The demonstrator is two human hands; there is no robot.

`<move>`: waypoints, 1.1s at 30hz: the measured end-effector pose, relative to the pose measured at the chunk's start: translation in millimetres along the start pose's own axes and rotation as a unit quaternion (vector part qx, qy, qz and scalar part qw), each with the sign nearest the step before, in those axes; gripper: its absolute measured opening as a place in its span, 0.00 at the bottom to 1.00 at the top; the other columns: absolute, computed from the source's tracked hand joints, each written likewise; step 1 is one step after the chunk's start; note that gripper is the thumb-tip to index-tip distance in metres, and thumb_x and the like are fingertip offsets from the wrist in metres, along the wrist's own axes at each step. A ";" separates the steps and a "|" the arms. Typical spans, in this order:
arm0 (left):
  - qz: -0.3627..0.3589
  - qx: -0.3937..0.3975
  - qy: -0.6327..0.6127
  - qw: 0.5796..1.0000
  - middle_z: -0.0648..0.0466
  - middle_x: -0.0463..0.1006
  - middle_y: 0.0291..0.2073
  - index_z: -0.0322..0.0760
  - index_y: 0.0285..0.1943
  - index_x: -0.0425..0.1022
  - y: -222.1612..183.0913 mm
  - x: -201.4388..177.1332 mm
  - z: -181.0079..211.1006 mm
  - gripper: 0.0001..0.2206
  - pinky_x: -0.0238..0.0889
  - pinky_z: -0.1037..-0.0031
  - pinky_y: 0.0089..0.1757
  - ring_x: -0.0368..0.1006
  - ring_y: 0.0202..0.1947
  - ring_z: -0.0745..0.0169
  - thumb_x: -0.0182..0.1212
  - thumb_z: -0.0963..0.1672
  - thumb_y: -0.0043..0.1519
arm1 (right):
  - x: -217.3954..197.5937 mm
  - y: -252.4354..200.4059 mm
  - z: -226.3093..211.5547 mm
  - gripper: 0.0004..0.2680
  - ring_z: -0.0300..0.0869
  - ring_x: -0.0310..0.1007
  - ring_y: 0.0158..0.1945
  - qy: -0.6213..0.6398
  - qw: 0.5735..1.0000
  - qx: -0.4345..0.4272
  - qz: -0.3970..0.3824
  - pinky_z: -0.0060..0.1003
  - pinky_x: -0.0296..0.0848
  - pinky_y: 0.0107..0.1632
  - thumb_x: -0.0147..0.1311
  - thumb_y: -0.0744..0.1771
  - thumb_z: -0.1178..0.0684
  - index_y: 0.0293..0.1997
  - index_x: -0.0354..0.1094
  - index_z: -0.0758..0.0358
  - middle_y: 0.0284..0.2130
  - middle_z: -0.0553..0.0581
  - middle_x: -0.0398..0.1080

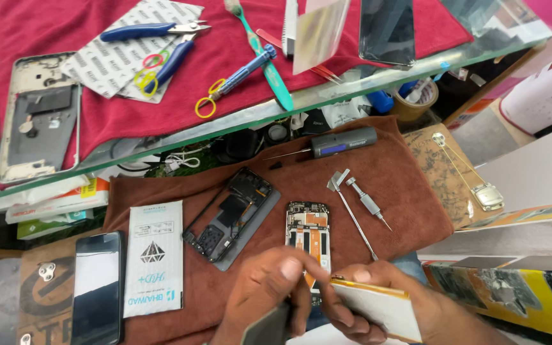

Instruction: The person uses a metal spudger to pry and remove the battery from a disassembled smartphone. They then connect a USB cable to a battery tester to check the battery's voltage. Finally, they use a small plastic pick to peel off adhesive tape from the phone's internal frame.

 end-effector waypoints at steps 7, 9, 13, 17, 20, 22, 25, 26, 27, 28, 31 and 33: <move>-0.060 0.030 0.188 0.980 0.58 0.73 0.22 0.32 0.53 0.74 -23.0 39.4 31.3 0.10 0.54 0.82 0.26 0.63 0.22 0.77 0.59 0.45 0.70 | 0.4 -39.7 -13.7 0.18 0.40 0.64 0.35 -0.239 0.947 -0.072 0.203 0.35 0.62 0.35 0.57 0.68 0.44 0.54 0.65 0.72 0.34 0.57 0.66; -0.066 0.052 0.211 0.974 0.58 0.74 0.21 0.33 0.52 0.74 -27.3 42.2 39.6 0.09 0.55 0.81 0.27 0.66 0.22 0.76 0.59 0.45 0.69 | 8.3 -44.8 -18.5 0.18 0.41 0.65 0.37 -0.287 0.926 -0.089 0.229 0.37 0.64 0.37 0.60 0.67 0.47 0.56 0.64 0.72 0.36 0.59 0.68; -0.102 0.176 0.269 0.941 0.57 0.76 0.24 0.32 0.50 0.75 -42.7 56.9 65.4 0.07 0.62 0.77 0.29 0.72 0.26 0.74 0.60 0.43 0.71 | 67.0 -58.0 -46.5 0.18 0.42 0.77 0.51 -0.456 0.843 -0.189 0.212 0.39 0.75 0.53 0.60 0.66 0.46 0.55 0.69 0.71 0.45 0.62 0.76; -0.120 0.276 0.274 0.913 0.57 0.75 0.25 0.33 0.46 0.73 -57.3 64.6 81.1 0.06 0.63 0.77 0.30 0.72 0.26 0.73 0.59 0.42 0.73 | 97.0 -56.4 -53.8 0.17 0.45 0.76 0.53 -0.557 0.776 -0.195 0.222 0.41 0.73 0.56 0.60 0.65 0.45 0.52 0.73 0.69 0.47 0.60 0.77; -0.074 0.257 0.254 0.929 0.58 0.74 0.24 0.33 0.44 0.72 -53.3 57.2 72.4 0.07 0.64 0.78 0.28 0.72 0.25 0.74 0.58 0.43 0.72 | 105.5 -56.6 -57.9 0.14 0.45 0.77 0.50 -0.588 0.746 -0.210 0.233 0.39 0.75 0.53 0.62 0.65 0.47 0.48 0.75 0.67 0.43 0.58 0.77; -0.020 0.219 0.213 0.952 0.59 0.74 0.23 0.33 0.44 0.72 -46.8 48.1 60.8 0.07 0.64 0.79 0.27 0.70 0.24 0.75 0.57 0.44 0.70 | 109.5 -62.1 -65.2 0.14 0.42 0.78 0.44 -0.660 0.644 -0.242 0.301 0.36 0.77 0.45 0.66 0.63 0.46 0.47 0.76 0.62 0.38 0.54 0.78; 0.025 0.250 0.228 0.941 0.57 0.75 0.29 0.31 0.46 0.73 -44.8 43.1 64.9 0.09 0.62 0.80 0.30 0.68 0.29 0.75 0.57 0.44 0.71 | 117.0 -66.9 -69.7 0.13 0.42 0.78 0.40 -0.702 0.558 -0.276 0.346 0.35 0.76 0.39 0.68 0.62 0.47 0.47 0.77 0.59 0.34 0.52 0.77; 0.035 0.247 0.244 0.937 0.57 0.77 0.29 0.31 0.46 0.74 -44.4 42.1 65.7 0.09 0.63 0.81 0.30 0.69 0.29 0.76 0.57 0.44 0.71 | 118.7 -67.8 -71.0 0.13 0.43 0.78 0.39 -0.706 0.543 -0.285 0.354 0.35 0.76 0.38 0.69 0.62 0.48 0.47 0.77 0.58 0.33 0.52 0.76; 0.045 0.245 0.260 0.933 0.57 0.78 0.28 0.32 0.45 0.75 -44.0 41.3 66.9 0.09 0.64 0.81 0.29 0.71 0.28 0.76 0.58 0.45 0.70 | 120.8 -67.3 -72.1 0.13 0.42 0.79 0.39 -0.712 0.533 -0.292 0.351 0.35 0.76 0.38 0.69 0.62 0.48 0.47 0.77 0.58 0.34 0.52 0.76; 0.054 0.241 0.276 0.929 0.57 0.80 0.27 0.32 0.44 0.75 -43.2 40.6 67.9 0.09 0.66 0.82 0.29 0.72 0.28 0.77 0.58 0.45 0.69 | 122.7 -67.3 -72.9 0.13 0.42 0.80 0.38 -0.718 0.523 -0.299 0.349 0.36 0.76 0.38 0.69 0.62 0.48 0.47 0.76 0.59 0.34 0.52 0.76; 0.031 0.251 0.365 0.896 0.58 0.79 0.25 0.33 0.49 0.78 -44.1 43.9 77.4 0.09 0.67 0.82 0.29 0.74 0.27 0.77 0.61 0.45 0.69 | 127.7 -71.9 -78.2 0.13 0.43 0.80 0.38 -0.729 0.493 -0.320 0.351 0.37 0.75 0.38 0.68 0.62 0.48 0.47 0.76 0.59 0.34 0.52 0.76; -0.007 0.211 0.377 0.902 0.57 0.77 0.20 0.34 0.54 0.78 -39.7 42.4 74.8 0.11 0.64 0.82 0.27 0.73 0.23 0.77 0.63 0.44 0.66 | 127.2 -74.1 -81.4 0.13 0.43 0.80 0.38 -0.727 0.494 -0.322 0.353 0.37 0.75 0.38 0.68 0.61 0.49 0.46 0.76 0.59 0.34 0.52 0.76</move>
Point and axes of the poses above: each hand's wrist, its own y-axis towards the middle knuckle, its own x-axis out of the palm, z = x × y, the point moved 10 cm from there along y, towards the middle knuckle
